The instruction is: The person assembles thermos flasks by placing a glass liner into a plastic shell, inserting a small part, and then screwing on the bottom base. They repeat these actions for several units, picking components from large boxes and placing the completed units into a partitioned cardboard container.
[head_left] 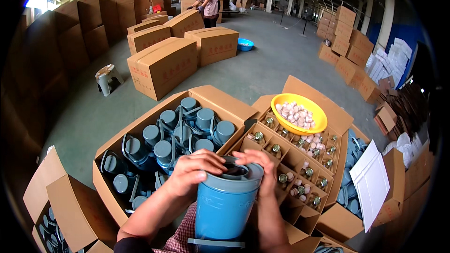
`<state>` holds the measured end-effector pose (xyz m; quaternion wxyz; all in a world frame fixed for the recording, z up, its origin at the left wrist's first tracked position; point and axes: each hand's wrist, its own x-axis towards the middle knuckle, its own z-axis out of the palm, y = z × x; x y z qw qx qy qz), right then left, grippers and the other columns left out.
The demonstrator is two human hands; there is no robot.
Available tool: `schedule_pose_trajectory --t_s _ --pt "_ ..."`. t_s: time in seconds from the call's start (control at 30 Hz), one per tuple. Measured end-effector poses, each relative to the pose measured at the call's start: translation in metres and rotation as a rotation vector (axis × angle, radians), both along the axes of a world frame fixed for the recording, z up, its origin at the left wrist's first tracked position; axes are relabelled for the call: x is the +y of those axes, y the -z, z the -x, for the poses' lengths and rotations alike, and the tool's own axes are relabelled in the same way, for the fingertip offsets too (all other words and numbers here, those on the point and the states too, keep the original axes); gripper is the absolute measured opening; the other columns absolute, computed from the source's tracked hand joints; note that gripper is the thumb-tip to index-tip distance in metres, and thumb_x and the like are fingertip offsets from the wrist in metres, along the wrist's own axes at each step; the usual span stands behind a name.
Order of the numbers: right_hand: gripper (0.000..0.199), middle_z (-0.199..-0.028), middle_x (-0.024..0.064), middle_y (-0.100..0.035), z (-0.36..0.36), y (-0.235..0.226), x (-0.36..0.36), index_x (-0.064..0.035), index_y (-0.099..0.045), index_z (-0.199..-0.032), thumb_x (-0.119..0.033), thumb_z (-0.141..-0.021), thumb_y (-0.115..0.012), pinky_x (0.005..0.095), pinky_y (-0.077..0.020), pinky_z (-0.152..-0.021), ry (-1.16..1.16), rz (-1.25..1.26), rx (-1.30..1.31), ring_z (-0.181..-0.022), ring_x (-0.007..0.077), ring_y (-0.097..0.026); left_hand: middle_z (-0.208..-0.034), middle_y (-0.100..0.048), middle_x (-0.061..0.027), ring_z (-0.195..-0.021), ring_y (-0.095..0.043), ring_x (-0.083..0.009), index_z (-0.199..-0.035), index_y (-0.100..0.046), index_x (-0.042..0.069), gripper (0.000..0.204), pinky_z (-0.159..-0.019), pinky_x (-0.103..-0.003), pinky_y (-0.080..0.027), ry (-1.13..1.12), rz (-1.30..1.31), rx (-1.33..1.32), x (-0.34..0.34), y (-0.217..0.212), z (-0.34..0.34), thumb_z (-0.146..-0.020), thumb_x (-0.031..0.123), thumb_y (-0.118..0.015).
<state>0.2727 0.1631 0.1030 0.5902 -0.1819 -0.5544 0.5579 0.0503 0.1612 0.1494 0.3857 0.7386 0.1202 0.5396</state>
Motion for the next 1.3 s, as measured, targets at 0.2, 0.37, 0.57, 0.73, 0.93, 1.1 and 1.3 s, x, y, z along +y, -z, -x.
schedule_pose_trajectory --t_s 0.2,0.37,0.57,0.73,0.93,1.1,1.3 --pt "0.097 -0.126 0.0259 -0.054 0.005 0.005 0.023 -0.0002 -0.037 -0.136 -0.079 -0.079 -0.041 0.0454 -0.0303 -0.108 -0.009 0.143 0.192 -0.124 0.0337 -0.047 -0.086 -0.067 -0.0118 -0.082 -0.065 -0.0304 -0.082 -0.065 0.004 0.033 -0.082 -0.041 -0.048 -0.291 -0.260 0.585 -0.023 -0.069 -0.035 -0.080 0.037 -0.065" --pt "0.105 -0.122 0.0261 -0.056 0.006 0.011 0.014 0.0010 -0.034 -0.141 -0.083 -0.077 -0.031 0.0476 -0.0287 -0.108 -0.231 0.151 0.178 -0.128 0.0379 -0.042 -0.087 -0.068 -0.0121 -0.079 -0.065 -0.0269 -0.086 -0.067 0.000 0.023 -0.069 -0.035 -0.051 -0.225 -0.367 0.312 -0.020 -0.041 -0.024 -0.080 0.023 -0.068" --pt "0.104 -0.123 0.0282 -0.055 -0.006 0.005 0.017 0.0020 -0.034 -0.140 -0.082 -0.079 -0.030 0.0453 -0.0343 -0.106 -0.157 0.077 0.123 -0.126 0.0351 -0.045 -0.079 -0.062 -0.0126 -0.072 -0.063 -0.0297 -0.084 -0.066 0.002 0.028 -0.065 -0.035 -0.051 -0.125 -0.143 0.519 -0.015 -0.064 -0.016 -0.080 0.030 -0.068" --pt "0.107 -0.134 0.0282 -0.047 0.012 0.021 0.026 0.0011 -0.031 -0.143 -0.084 -0.077 -0.029 0.0458 -0.0308 -0.108 -0.410 0.123 0.394 -0.129 0.0335 -0.042 -0.086 -0.062 -0.0100 -0.073 -0.062 -0.0263 -0.089 -0.067 0.004 0.026 -0.064 -0.034 -0.050 -0.357 -0.436 0.540 -0.028 -0.056 -0.056 -0.079 0.028 -0.069" --pt "0.103 -0.104 0.0250 -0.065 -0.021 -0.013 0.010 0.0063 -0.037 -0.138 -0.080 -0.083 -0.024 0.0456 -0.0368 -0.103 -0.153 -0.108 -0.186 -0.113 0.0347 -0.056 -0.084 -0.065 -0.0118 -0.082 -0.062 -0.0262 -0.081 -0.068 0.003 0.023 -0.072 -0.034 -0.048 -0.067 -0.100 0.330 -0.004 -0.039 0.003 -0.079 0.026 -0.068" --pt "0.099 -0.130 0.0267 -0.051 0.019 0.029 0.036 -0.0011 -0.040 -0.139 -0.080 -0.080 -0.033 0.0434 -0.0309 -0.108 -0.465 0.044 0.457 -0.126 0.0300 -0.044 -0.079 -0.060 -0.0070 -0.073 -0.061 -0.0261 -0.081 -0.063 0.005 0.027 -0.065 -0.034 -0.052 -0.504 -0.432 0.815 -0.038 -0.071 -0.076 -0.075 0.029 -0.072" --pt "0.096 -0.094 0.0252 -0.067 -0.017 -0.020 0.003 0.0083 -0.056 -0.121 -0.075 -0.086 -0.023 0.0440 -0.0439 -0.096 -0.063 -0.183 -0.239 -0.095 0.0353 -0.064 -0.091 -0.068 -0.0158 -0.079 -0.064 -0.0273 -0.084 -0.071 0.001 0.027 -0.072 -0.035 -0.050 -0.044 -0.131 0.264 -0.004 -0.034 -0.005 -0.084 0.026 -0.061"
